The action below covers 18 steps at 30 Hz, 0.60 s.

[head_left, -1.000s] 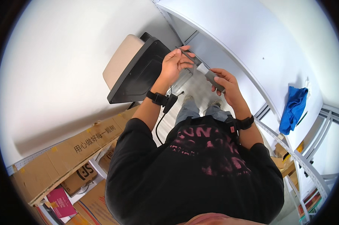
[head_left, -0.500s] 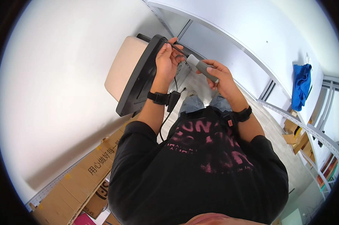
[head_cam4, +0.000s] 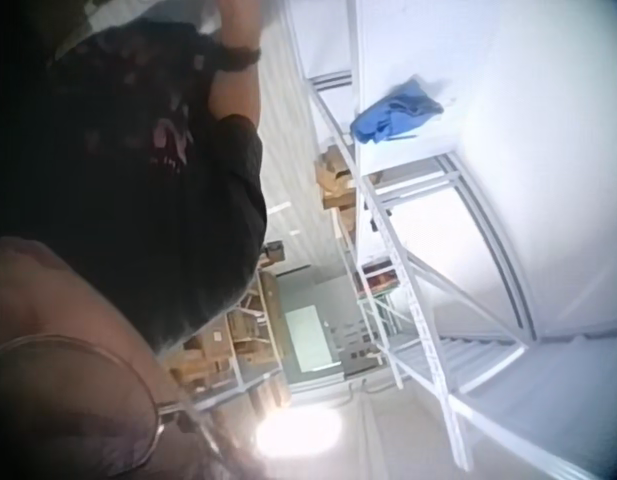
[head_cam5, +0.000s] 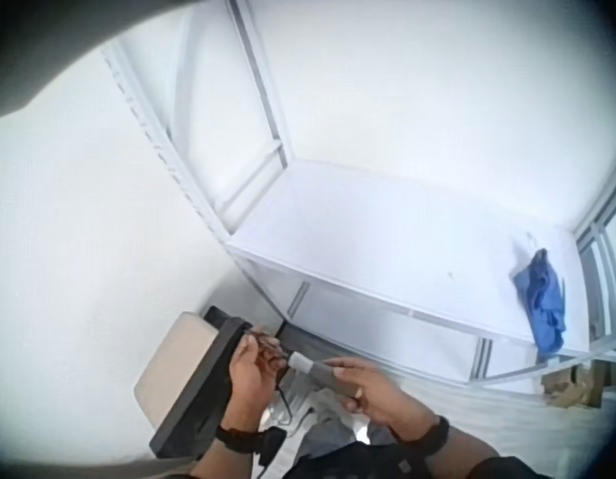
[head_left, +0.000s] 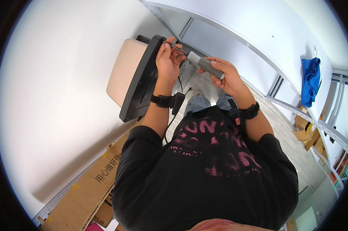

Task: The person wipes the back of a black electronic device with a blue cloth, then uses a screwdriver to remove screws from the device's back panel. The person removes the back panel and sets it aside.

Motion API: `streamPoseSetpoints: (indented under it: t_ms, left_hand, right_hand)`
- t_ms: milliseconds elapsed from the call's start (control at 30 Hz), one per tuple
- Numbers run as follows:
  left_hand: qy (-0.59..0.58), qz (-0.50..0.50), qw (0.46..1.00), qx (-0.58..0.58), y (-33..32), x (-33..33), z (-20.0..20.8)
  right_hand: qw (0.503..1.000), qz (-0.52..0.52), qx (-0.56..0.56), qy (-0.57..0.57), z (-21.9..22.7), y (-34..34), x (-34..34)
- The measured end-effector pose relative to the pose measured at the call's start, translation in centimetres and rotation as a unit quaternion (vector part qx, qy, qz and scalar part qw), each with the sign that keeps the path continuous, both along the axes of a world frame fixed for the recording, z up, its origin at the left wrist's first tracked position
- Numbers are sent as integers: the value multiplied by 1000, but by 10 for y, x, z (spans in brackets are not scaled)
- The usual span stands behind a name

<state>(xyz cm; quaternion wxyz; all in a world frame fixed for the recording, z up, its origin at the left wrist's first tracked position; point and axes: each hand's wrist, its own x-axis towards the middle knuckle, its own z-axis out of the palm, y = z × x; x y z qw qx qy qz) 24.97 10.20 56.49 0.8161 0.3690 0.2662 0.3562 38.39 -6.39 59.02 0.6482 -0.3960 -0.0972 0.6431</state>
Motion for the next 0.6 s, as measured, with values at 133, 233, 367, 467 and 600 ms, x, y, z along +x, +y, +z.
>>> streamPoseSetpoints:
  t_ms: [133, 233, 367, 467, 600]
  left_hand:
    - [2, 12, 1000, -3, 0, 3, 1]
    - [-2, 22, 1000, -2, -1, 5, 1]
    - [-11, 32, 999, -11, 0, 5, -1]
    - [-8, 39, 999, -21, 0, 5, 1]
    - [1, 47, 999, -16, -1, 6, -3]
  right_hand:
    - [999, 21, 10, 44, 8, 3, 7]
    - [998, 42, 6, 55, 7, 5, 14]
    - [993, 58, -37, -93, 11, 8, 15]
    - [940, 19, 10, -341, 9, 7, 7]
    - [906, 7, 59, -419, 4, 6, 7]
